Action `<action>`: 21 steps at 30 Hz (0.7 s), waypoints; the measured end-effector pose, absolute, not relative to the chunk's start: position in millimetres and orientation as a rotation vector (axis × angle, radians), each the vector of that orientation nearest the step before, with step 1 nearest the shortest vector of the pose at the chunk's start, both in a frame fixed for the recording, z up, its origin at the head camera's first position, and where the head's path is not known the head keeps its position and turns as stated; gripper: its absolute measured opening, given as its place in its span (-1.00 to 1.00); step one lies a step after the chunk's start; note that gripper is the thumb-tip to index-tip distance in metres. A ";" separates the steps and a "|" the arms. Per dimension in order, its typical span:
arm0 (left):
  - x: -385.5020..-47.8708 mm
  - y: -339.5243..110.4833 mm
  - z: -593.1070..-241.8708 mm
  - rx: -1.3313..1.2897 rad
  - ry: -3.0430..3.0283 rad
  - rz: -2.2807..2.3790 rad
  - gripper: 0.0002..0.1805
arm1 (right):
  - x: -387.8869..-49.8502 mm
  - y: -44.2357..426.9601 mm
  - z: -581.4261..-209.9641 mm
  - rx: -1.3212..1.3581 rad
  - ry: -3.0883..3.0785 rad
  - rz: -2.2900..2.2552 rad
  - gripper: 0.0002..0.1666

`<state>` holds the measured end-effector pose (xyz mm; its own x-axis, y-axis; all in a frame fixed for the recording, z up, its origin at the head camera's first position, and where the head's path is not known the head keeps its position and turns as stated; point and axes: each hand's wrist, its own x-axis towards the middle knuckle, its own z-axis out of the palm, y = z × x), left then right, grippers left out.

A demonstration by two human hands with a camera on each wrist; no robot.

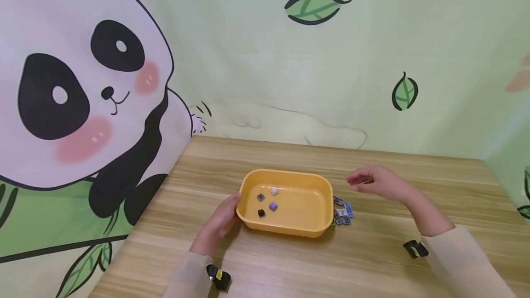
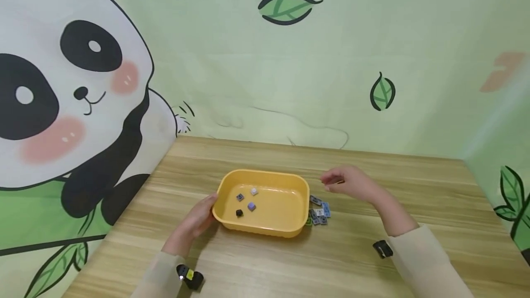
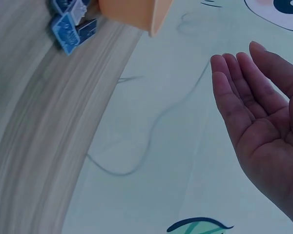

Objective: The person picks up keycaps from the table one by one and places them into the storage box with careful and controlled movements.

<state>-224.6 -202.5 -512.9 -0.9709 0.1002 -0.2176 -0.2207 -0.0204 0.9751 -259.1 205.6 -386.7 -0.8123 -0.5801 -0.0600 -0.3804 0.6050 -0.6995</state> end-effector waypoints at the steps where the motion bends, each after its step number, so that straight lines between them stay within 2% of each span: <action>1: -224.8 -202.7 -513.0 -0.132 2.029 2.093 -0.43 | -257.0 208.4 -388.1 -0.771 2.562 -1.015 -0.60; 9: -225.4 -203.3 -513.0 -0.129 2.017 2.084 -0.42 | -243.1 220.5 -404.9 -0.664 2.567 -1.051 -0.55; 17: -225.6 -203.4 -512.7 -0.122 1.994 2.093 -0.41 | -237.3 226.4 -431.2 -0.656 2.569 -1.058 -0.50; 21: -225.6 -203.9 -512.2 -0.109 1.992 2.083 -0.40 | -237.1 227.9 -447.2 -0.689 2.545 -1.060 -0.42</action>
<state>-225.6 -203.9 -512.2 -0.9642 0.1325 -0.2299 -0.2355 -0.0286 0.9714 -237.1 227.9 -447.2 -0.8406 -0.5346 -0.0872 -0.3145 0.6128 -0.7249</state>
